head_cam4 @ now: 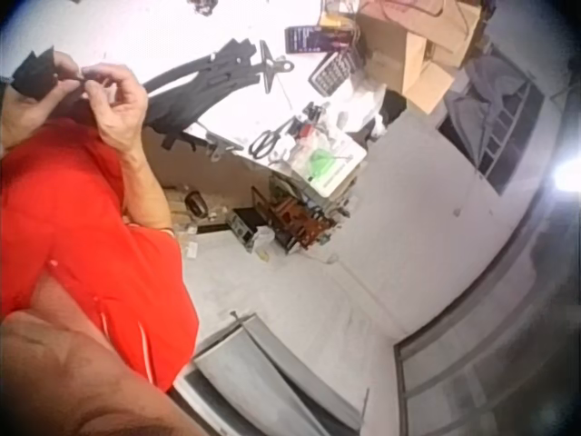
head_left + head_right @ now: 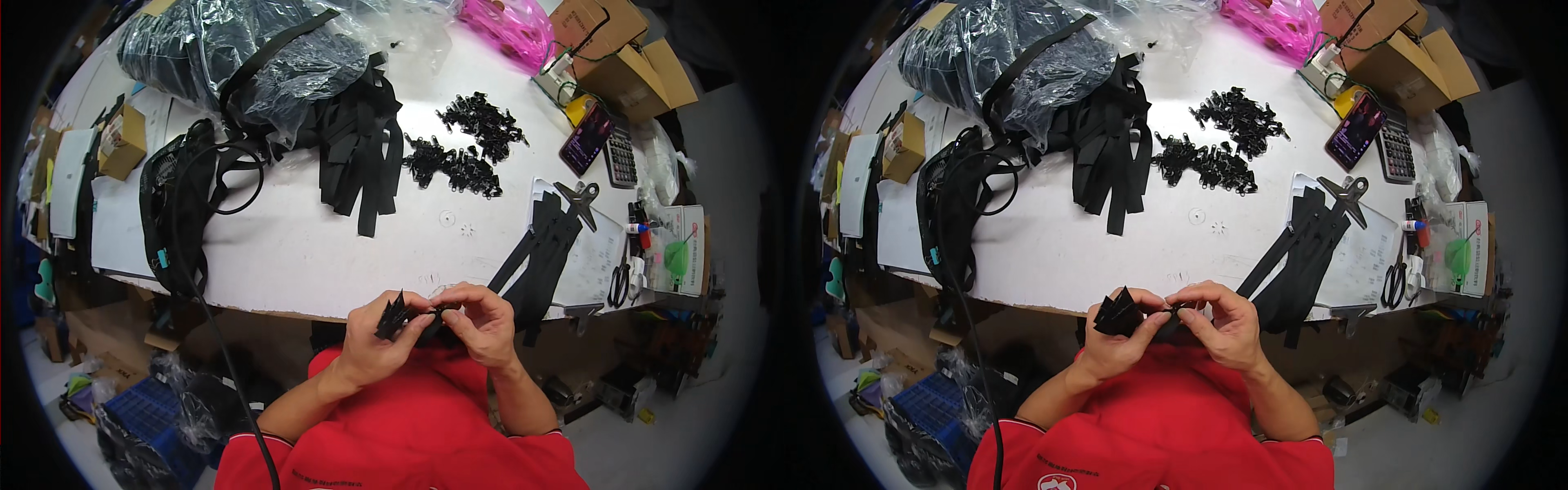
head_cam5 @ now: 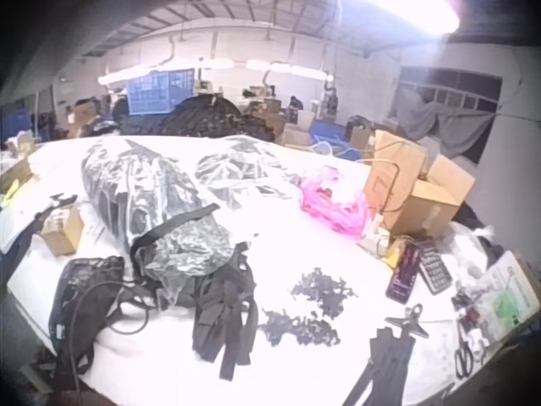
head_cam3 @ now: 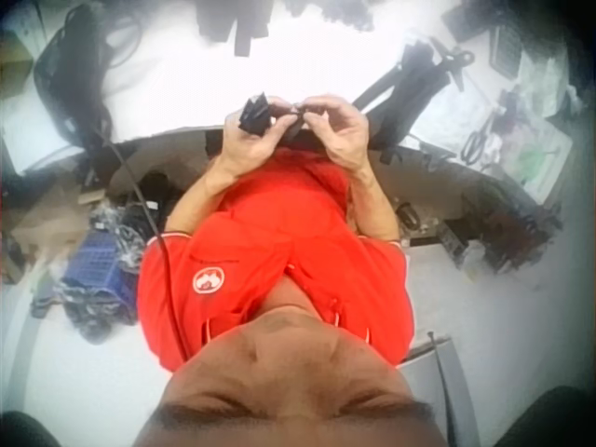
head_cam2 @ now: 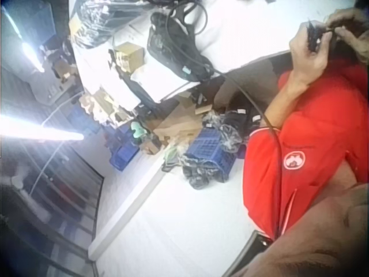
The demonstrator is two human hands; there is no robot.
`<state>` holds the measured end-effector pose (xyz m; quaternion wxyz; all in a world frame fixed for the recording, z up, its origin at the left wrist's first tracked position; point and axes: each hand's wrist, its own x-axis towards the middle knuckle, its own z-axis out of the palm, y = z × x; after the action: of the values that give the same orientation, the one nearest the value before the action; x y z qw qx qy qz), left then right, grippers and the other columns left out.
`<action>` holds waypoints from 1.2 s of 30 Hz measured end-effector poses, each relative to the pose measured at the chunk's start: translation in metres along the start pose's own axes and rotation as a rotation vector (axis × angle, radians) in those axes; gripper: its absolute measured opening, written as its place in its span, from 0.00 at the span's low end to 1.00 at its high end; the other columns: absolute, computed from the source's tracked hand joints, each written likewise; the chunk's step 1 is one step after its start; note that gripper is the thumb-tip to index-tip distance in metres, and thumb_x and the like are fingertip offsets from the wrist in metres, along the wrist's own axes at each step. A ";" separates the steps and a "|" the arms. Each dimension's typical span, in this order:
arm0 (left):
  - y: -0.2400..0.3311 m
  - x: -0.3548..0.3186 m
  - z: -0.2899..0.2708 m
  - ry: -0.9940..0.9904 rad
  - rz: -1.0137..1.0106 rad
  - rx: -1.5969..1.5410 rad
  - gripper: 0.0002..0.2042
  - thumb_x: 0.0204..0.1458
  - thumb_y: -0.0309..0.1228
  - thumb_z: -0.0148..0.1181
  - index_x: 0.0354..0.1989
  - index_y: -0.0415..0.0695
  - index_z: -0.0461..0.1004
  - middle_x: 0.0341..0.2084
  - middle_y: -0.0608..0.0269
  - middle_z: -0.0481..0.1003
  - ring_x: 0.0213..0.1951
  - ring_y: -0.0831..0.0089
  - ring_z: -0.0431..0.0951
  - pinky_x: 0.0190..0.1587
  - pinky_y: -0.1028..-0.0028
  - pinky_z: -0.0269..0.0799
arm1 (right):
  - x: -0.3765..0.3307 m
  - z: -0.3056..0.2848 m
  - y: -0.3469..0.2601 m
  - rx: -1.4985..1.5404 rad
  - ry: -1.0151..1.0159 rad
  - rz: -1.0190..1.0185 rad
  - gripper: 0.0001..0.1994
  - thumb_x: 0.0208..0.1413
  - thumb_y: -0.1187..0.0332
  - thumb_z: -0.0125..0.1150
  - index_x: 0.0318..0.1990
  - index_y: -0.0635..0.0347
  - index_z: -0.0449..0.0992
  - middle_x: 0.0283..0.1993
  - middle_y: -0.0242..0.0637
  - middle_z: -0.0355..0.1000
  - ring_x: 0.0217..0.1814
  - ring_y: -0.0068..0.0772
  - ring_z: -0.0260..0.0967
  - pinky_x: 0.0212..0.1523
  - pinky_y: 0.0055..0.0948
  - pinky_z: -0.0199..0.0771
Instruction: The person repeatedly picks up small black plastic clips and attaches them to the ends of black fabric straps. They handle the components one at a time, securing the clips onto the strap ends and placing the finished units on the table.
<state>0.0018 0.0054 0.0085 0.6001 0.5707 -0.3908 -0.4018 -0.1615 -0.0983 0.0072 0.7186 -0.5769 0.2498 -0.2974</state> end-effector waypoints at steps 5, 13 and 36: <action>0.007 0.002 0.000 -0.011 0.022 0.078 0.09 0.55 0.19 0.66 0.43 0.36 0.75 0.29 0.58 0.81 0.29 0.81 0.79 0.32 0.80 0.74 | -0.002 0.001 0.002 -0.052 0.014 -0.023 0.09 0.57 0.81 0.64 0.45 0.65 0.80 0.46 0.41 0.79 0.46 0.27 0.73 0.46 0.26 0.71; 0.003 -0.001 0.002 0.046 -0.045 0.060 0.07 0.56 0.18 0.62 0.43 0.37 0.75 0.30 0.57 0.79 0.29 0.74 0.80 0.33 0.76 0.74 | 0.003 0.002 -0.004 -0.540 -0.006 -0.284 0.09 0.52 0.82 0.66 0.40 0.63 0.81 0.43 0.41 0.79 0.41 0.31 0.74 0.39 0.24 0.72; -0.006 0.003 -0.002 -0.078 -0.064 -0.283 0.09 0.60 0.18 0.54 0.47 0.35 0.77 0.41 0.58 0.76 0.46 0.72 0.76 0.50 0.73 0.71 | -0.004 0.012 -0.007 -0.040 0.014 0.252 0.02 0.58 0.77 0.64 0.37 0.65 0.78 0.37 0.29 0.71 0.39 0.18 0.66 0.43 0.21 0.66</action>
<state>0.0043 0.0036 0.0026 0.6457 0.4764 -0.3352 -0.4936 -0.1564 -0.0883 0.0165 0.7369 -0.5531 0.3311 -0.2037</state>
